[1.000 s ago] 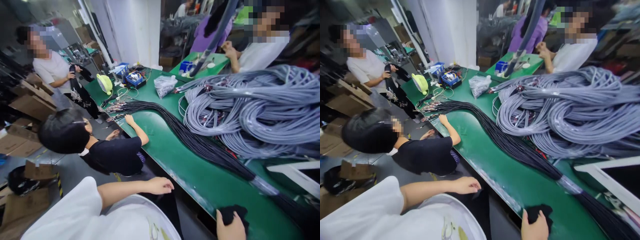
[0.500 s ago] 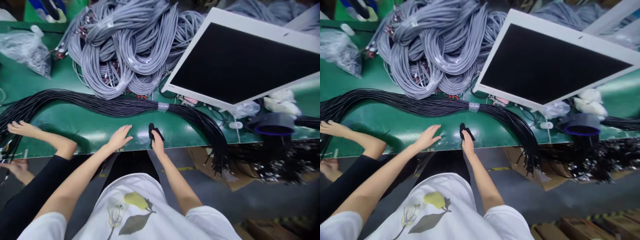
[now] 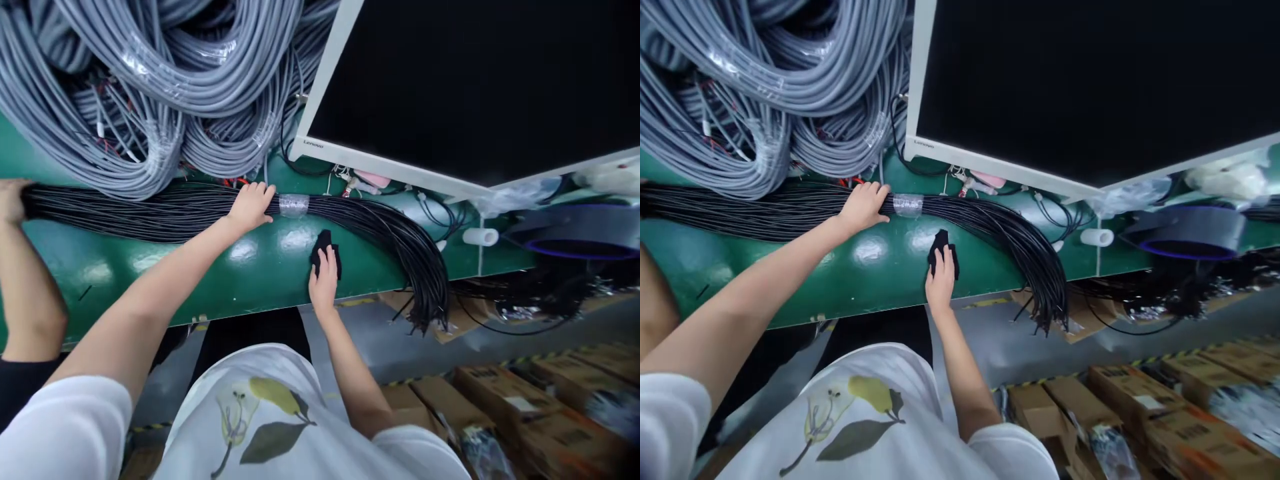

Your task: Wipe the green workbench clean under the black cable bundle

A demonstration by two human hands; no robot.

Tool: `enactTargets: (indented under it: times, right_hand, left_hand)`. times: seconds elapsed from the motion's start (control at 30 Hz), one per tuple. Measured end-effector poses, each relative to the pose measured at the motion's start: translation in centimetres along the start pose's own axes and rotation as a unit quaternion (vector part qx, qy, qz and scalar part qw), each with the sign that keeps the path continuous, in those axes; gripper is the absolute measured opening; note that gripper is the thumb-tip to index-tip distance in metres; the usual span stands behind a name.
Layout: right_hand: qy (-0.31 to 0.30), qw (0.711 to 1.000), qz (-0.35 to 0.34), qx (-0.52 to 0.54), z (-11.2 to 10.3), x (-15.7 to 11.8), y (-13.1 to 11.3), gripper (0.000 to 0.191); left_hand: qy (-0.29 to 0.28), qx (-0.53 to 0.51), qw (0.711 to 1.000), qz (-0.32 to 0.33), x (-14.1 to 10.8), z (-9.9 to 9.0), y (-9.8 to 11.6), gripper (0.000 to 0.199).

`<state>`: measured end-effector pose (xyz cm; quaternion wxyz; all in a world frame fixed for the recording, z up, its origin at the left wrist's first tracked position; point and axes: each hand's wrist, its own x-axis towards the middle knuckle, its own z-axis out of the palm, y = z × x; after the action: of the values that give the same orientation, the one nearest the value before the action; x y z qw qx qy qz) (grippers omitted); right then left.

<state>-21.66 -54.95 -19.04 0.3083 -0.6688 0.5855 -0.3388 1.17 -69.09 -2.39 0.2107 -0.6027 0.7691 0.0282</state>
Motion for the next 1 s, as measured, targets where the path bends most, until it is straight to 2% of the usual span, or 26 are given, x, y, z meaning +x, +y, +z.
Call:
enactTargets:
  times: [0.1,0.17,0.27,0.37,0.43,0.5,0.57,0.63,0.7,0.77,0.83,0.87,0.93,1.0]
  right_hand:
    - [-0.005,0.999,0.031,-0.018,0.3,2.7,-0.5,0.051]
    - [-0.034,0.998,0.037,-0.025,1.1,5.3,-1.3,0.053]
    - [-0.075,0.997,0.016,-0.008,2.7,10.6,-2.8,0.055]
    - [-0.040,0.999,0.018,0.013,4.1,15.8,-4.4,0.057]
    - [-0.016,1.000,0.019,0.010,4.9,17.9,-5.6,0.058]
    - [-0.047,0.998,-0.035,0.005,5.7,17.8,-7.0,0.056]
    - [-0.120,0.982,-0.143,0.008,6.3,15.7,-8.1,0.058]
    - [-0.197,0.949,-0.246,0.020,6.3,12.9,-8.2,0.060]
    - [-0.227,0.928,-0.292,0.036,5.7,11.0,-7.4,0.059]
    - [-0.168,0.951,-0.254,0.050,5.0,10.9,-6.2,0.058]
    - [-0.054,0.985,-0.157,0.051,4.8,12.2,-5.6,0.058]
    - [-0.013,0.993,-0.111,0.045,5.2,12.8,-5.7,0.057]
    - [0.004,0.998,-0.061,0.032,6.6,13.1,-6.8,0.056]
    - [-0.037,0.996,-0.071,0.037,8.5,11.4,-8.3,0.057]
  left_hand:
    - [-0.024,0.016,0.999,0.026,0.5,-1.0,-0.2,0.054]
    - [-0.013,0.024,0.999,0.041,0.3,-1.9,-0.3,0.046]
    - [0.060,0.033,0.996,0.063,-1.2,-3.6,0.4,0.043]
    - [0.150,0.045,0.981,0.118,-4.0,-5.4,2.2,0.038]
    - [0.212,0.054,0.962,0.166,-6.0,-6.3,3.8,0.031]
    - [0.265,0.071,0.938,0.211,-7.7,-6.5,5.4,0.026]
    - [0.292,0.090,0.921,0.242,-8.7,-6.2,7.0,0.026]
    - [0.289,0.092,0.916,0.264,-9.2,-5.5,8.3,0.023]
    - [0.282,0.073,0.915,0.279,-9.4,-4.7,9.4,0.020]
    - [0.285,0.051,0.913,0.286,-9.4,-4.2,10.3,0.019]
    - [0.308,0.030,0.906,0.289,-9.5,-4.2,10.8,0.018]
    - [0.315,0.021,0.903,0.290,-9.5,-4.3,11.0,0.018]
    - [0.313,0.010,0.904,0.291,-9.8,-4.6,11.2,0.016]
    - [0.297,0.011,0.913,0.281,-10.5,-5.0,11.2,0.014]
